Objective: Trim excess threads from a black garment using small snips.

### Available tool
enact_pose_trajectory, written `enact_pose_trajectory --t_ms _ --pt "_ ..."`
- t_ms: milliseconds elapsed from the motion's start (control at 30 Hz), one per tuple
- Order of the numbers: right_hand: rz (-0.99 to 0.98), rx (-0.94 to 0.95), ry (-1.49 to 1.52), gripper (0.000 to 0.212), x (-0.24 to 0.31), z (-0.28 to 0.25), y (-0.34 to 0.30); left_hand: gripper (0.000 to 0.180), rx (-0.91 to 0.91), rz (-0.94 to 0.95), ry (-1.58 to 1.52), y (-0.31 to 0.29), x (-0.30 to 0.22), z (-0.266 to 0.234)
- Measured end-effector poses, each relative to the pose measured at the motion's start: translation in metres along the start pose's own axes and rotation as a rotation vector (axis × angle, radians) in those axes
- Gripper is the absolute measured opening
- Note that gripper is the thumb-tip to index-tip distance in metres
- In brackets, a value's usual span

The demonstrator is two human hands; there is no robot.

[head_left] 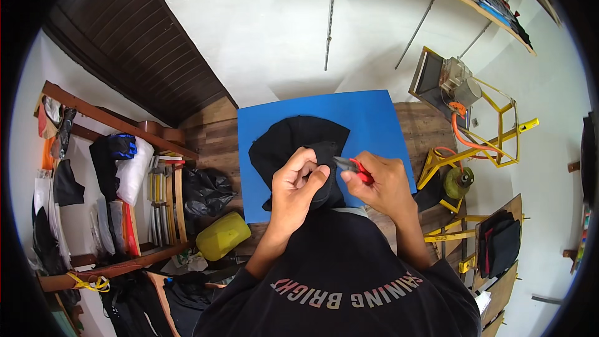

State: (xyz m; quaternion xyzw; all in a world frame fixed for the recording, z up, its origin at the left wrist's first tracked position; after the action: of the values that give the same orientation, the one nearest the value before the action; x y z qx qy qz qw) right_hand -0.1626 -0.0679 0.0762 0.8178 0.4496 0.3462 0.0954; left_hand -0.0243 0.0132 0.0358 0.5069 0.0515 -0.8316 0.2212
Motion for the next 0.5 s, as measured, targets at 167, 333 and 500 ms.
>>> enact_pose_trajectory --t_ms 167,333,500 --pt "0.005 0.001 -0.019 0.029 0.0 0.0 -0.002 0.007 0.018 -0.007 -0.03 0.001 0.0 0.0" --pt "-0.003 -0.007 -0.046 0.03 0.003 0.0 -0.003 0.005 0.007 -0.016 -0.07 0.001 -0.004 0.008" --pt "-0.041 -0.051 -0.049 0.029 0.008 -0.003 -0.004 0.007 0.073 -0.037 0.084 -0.005 -0.007 0.008"
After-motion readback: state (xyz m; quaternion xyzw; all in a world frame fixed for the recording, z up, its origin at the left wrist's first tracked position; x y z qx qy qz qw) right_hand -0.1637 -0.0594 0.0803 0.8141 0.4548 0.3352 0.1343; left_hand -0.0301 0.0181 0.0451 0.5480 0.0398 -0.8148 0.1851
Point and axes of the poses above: each hand's wrist, its own y-axis towards the middle knuckle, its own z-axis out of the palm, x = y × z, the point moved 5 cm from there along y, towards the middle knuckle, and after that the axes turned 9 degrees about -y, right-handed, at the moved point
